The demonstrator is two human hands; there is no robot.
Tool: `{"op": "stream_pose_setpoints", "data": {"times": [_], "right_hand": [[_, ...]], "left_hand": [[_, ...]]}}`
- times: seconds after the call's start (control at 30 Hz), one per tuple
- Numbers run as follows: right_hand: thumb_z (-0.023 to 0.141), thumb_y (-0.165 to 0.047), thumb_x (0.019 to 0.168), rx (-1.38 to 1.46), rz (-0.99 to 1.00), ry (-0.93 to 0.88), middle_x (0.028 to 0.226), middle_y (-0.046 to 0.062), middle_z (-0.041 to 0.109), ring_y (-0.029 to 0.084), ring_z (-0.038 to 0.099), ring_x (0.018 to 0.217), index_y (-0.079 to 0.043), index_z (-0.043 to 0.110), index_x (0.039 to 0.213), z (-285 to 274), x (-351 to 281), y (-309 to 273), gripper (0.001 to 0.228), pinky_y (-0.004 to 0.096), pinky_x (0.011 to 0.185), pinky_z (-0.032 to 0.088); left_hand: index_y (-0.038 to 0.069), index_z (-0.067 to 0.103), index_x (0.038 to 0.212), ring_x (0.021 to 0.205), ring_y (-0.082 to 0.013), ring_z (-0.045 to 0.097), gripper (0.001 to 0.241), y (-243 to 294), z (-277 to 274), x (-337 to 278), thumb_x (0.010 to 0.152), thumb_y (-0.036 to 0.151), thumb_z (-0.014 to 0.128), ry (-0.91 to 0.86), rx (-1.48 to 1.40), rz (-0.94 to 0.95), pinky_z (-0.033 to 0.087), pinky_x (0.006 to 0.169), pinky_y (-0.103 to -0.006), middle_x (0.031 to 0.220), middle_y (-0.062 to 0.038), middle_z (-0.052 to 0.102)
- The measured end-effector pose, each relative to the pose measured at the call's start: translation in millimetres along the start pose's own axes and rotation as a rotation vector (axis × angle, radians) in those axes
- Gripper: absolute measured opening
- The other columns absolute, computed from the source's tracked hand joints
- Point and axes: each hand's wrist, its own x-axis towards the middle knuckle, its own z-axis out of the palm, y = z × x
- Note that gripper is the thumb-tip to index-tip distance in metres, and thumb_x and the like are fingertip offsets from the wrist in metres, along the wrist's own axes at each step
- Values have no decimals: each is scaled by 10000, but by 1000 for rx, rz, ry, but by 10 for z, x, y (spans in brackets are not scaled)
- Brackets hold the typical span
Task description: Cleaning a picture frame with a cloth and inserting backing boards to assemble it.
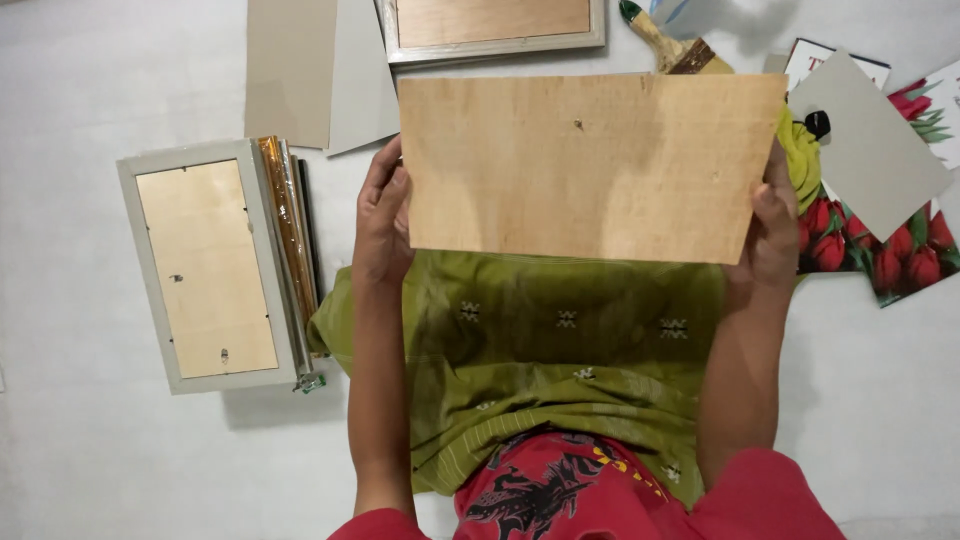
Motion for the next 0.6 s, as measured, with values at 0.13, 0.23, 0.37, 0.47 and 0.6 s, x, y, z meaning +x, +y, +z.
{"op": "stream_pose_setpoints", "data": {"times": [0.13,0.23,0.37,0.47,0.6], "right_hand": [[784,-288,795,33,10,82,1477,93,593,164,629,1186,-110,459,1594,284,-77,-158,881,250,962,537],[712,-481,869,-161,-24,12,1523,78,545,149,560,1278,-117,413,1607,337,-39,-183,876,262,1054,456],[604,-255,921,-242,135,52,1461,146,530,215,560,1253,-83,433,1538,71,326,0,663,254,1001,527],[638,-183,997,-453,191,83,1275,77,568,171,619,1067,-135,538,1413,-71,614,321,431,231,875,601],[734,-212,1098,-874,-96,160,869,47,496,136,565,653,-113,740,1212,-700,1030,929,151,248,464,494]], "left_hand": [[2,479,1454,1236,-214,588,551,112,54,-64,968,186,663,7,38,6,524,1040,-319,1408,-160,569],[14,488,1438,1246,-229,562,522,165,85,-70,978,205,646,-45,58,33,503,1039,-351,1417,-158,546],[42,539,1373,1174,-272,515,463,114,70,119,954,181,677,71,175,-75,404,973,-400,1344,-190,572],[104,577,1355,1287,-374,502,337,-108,27,305,1027,173,617,71,410,-30,367,1144,-578,1322,-199,547],[230,647,1241,1005,-157,595,185,-545,-140,609,1056,226,641,56,641,209,526,924,-394,954,-5,630]]}}
